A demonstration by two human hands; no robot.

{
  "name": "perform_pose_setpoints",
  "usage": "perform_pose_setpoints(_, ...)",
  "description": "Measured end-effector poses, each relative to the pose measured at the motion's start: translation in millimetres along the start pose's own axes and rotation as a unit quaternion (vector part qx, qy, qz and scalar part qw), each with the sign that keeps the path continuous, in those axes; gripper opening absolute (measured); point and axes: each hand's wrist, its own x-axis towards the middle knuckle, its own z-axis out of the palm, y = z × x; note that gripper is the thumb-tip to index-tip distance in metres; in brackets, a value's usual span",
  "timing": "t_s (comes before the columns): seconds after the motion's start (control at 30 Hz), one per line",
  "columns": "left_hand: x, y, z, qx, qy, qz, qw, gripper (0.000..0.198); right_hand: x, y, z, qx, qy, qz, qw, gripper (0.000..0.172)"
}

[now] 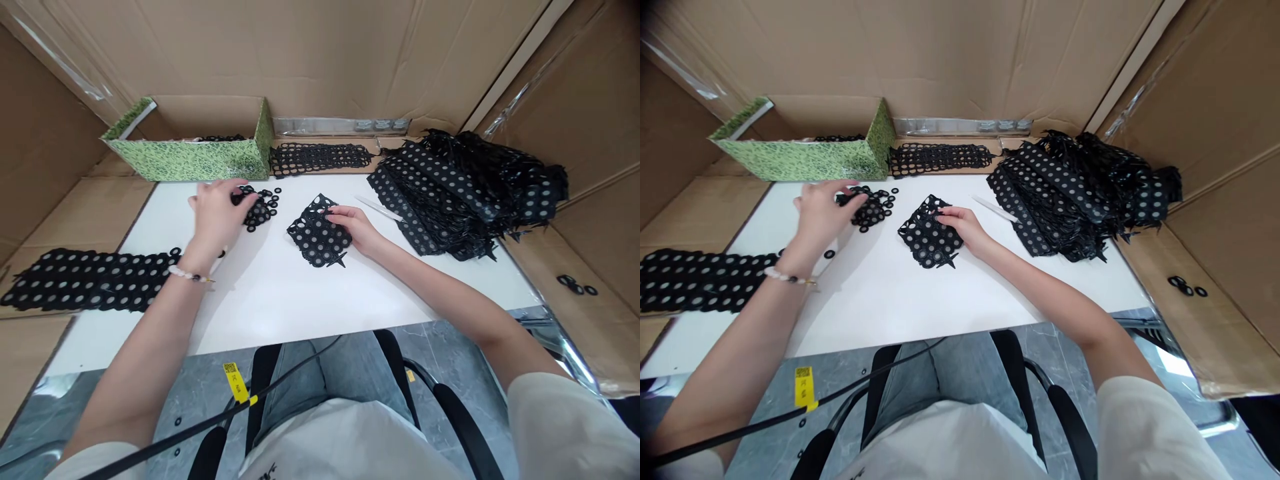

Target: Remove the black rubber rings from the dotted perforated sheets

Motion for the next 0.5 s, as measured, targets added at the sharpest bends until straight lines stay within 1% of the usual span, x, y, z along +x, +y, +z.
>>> perform_pose_setpoints(0.07,12,-19,-25.6,0.052,-0.037,-0.072,0.995,0.028,0,0,0,-0.001,-0.002,-0.002,1.0,0.028)
perform_pose_setpoints(0.1,17,-31,-39.1,0.101,-0.075,-0.123,0.984,0.023,0,0,0,-0.002,-0.002,-0.005,1.0,0.028)
perform_pose_setpoints(0.13,21,-42,-52.2,0.15,-0.125,-0.17,0.966,0.019,0,1,0,-0.001,-0.001,-0.006,1.0,0.027)
perform_pose_setpoints(0.2,25,-61,-74.5,0.194,-0.279,-0.266,0.902,0.02,0,1,0,0.0,-0.002,-0.005,1.0,0.027)
perform_pose_setpoints(0.23,25,-68,-82.5,0.189,-0.328,-0.306,0.873,0.023,1,2,0,0.002,-0.004,-0.005,1.0,0.026)
perform_pose_setpoints(0.27,24,-73,-88.0,0.177,-0.362,-0.334,0.852,0.027,1,2,0,0.004,-0.005,-0.004,1.0,0.026)
perform_pose_setpoints(0.3,23,-76,-90.9,0.16,-0.383,-0.355,0.838,0.031,1,2,0,0.006,-0.006,-0.003,1.0,0.025)
perform_pose_setpoints(0.33,21,-77,-91.5,0.146,-0.393,-0.366,0.831,0.034,1,3,-1,0.007,-0.007,-0.003,1.0,0.025)
perform_pose_setpoints(0.5,16,-78,-76.9,0.136,-0.403,-0.371,0.826,0.036,3,3,-1,0.01,-0.007,-0.001,1.0,0.025)
